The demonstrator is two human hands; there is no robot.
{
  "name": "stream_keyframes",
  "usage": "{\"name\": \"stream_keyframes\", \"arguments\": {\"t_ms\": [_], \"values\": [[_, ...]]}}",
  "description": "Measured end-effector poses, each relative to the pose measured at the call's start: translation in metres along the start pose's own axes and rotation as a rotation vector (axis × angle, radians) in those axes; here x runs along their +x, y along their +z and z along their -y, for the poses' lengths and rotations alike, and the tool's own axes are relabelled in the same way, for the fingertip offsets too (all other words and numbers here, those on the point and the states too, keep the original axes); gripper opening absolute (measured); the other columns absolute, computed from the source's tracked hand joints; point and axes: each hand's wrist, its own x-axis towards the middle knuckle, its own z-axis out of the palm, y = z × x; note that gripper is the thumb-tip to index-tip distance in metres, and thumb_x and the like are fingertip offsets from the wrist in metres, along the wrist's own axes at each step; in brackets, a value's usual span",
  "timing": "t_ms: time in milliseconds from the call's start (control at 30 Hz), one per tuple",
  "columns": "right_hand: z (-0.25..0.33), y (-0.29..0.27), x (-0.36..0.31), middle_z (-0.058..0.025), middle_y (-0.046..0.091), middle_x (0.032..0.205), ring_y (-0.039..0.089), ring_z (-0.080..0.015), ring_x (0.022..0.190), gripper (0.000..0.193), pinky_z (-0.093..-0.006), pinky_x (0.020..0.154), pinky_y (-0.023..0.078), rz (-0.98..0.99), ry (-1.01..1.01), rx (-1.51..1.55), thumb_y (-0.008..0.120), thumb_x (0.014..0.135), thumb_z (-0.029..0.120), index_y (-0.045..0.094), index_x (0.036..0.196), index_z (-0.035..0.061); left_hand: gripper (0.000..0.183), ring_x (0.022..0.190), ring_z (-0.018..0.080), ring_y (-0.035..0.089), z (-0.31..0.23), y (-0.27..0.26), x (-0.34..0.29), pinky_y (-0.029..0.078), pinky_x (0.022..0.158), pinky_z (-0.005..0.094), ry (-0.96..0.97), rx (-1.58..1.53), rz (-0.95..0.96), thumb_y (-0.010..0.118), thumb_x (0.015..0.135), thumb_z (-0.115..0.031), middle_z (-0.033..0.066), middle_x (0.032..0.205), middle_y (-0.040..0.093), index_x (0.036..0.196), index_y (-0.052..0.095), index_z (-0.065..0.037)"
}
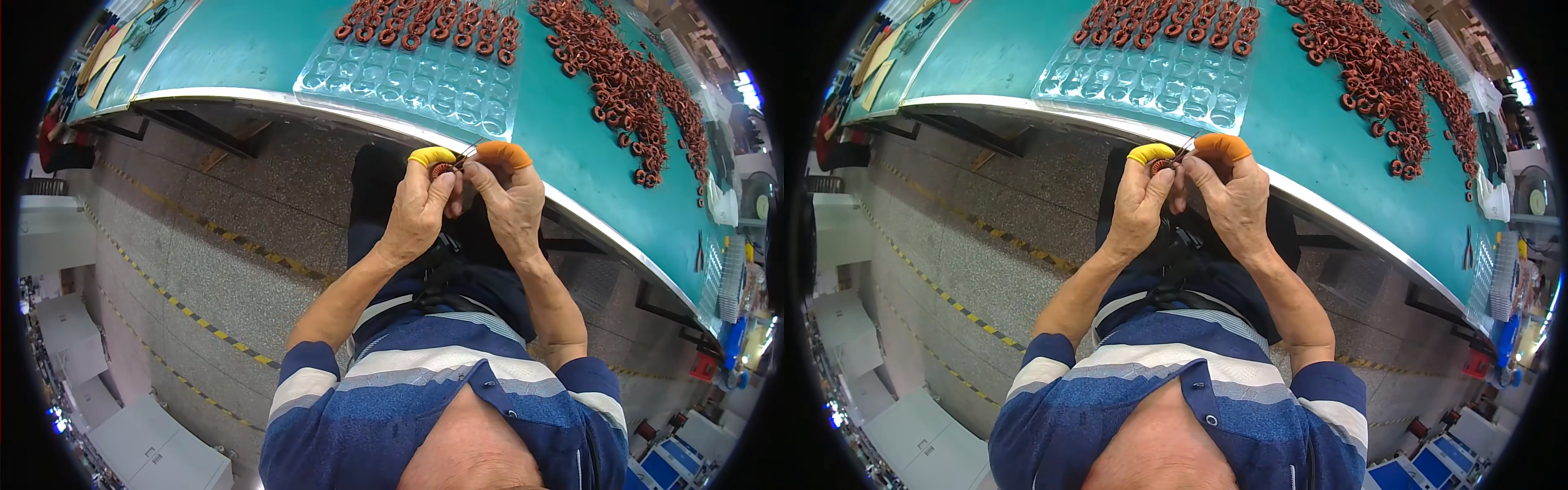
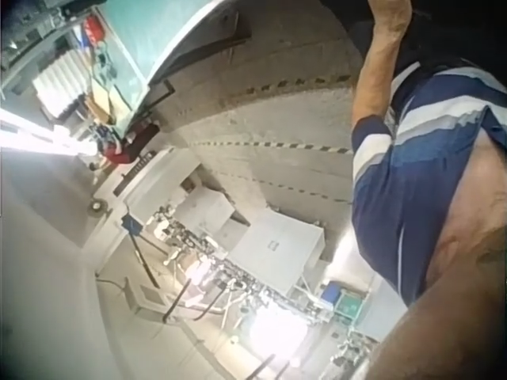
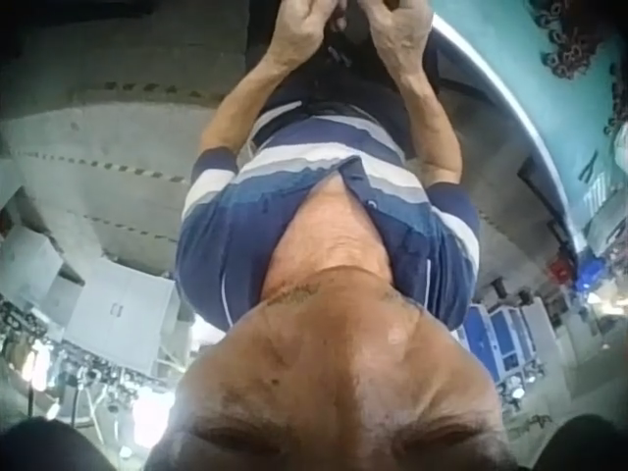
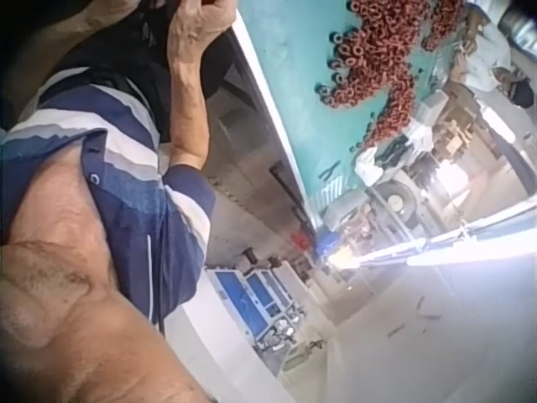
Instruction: Picking up small copper-wired toroid coils from a pile and placing them into designated slots on a plastic tray.
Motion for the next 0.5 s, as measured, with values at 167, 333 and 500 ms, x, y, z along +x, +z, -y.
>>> {"name": "stream_keyframes", "arguments": {"t_ms": [167, 333, 500], "values": [[0.009, 0.008, 0.004, -0.0094, 0.064, 0.084, 0.062, -0.0118, 0.066, 0.018, -0.0247, 0.059, 0.051, 0.037, -0.005, 0.028, 0.062, 0.089, 0.000, 0.056, 0.105, -0.0050, 0.020, 0.057, 0.0098, 0.053, -0.003, -0.005, 0.002, 0.045, 0.052, 0.0240, 0.020, 0.061, -0.013, 0.045, 0.099, -0.012, 0.0043, 0.071, 0.055, 0.113, 0.045, 0.003], [0.013, 0.006, 0.018, -0.0078, 0.064, 0.082, 0.062, -0.0106, 0.069, 0.018, -0.0247, 0.065, 0.051, 0.117, 0.013, -0.100, 0.064, 0.088, 0.000, 0.057, 0.104, -0.0048, 0.022, 0.058, 0.0101, 0.055, -0.009, -0.012, 0.007, 0.046, 0.053, 0.0237, 0.042, 0.120, 0.015, 0.046, 0.099, -0.013, 0.0054, 0.072, 0.058, 0.114, 0.045, 0.003], [0.022, 0.007, 0.042, -0.0060, 0.065, 0.082, 0.061, -0.0095, 0.076, 0.016, -0.0249, 0.069, 0.050, 0.185, 0.065, -0.156, 0.066, 0.087, 0.004, 0.061, 0.099, -0.0041, 0.030, 0.067, 0.0106, 0.058, -0.019, -0.026, 0.015, 0.048, 0.061, 0.0234, -0.019, 0.003, 0.039, 0.049, 0.099, -0.017, 0.0078, 0.084, 0.062, 0.120, 0.043, 0.002]]}}
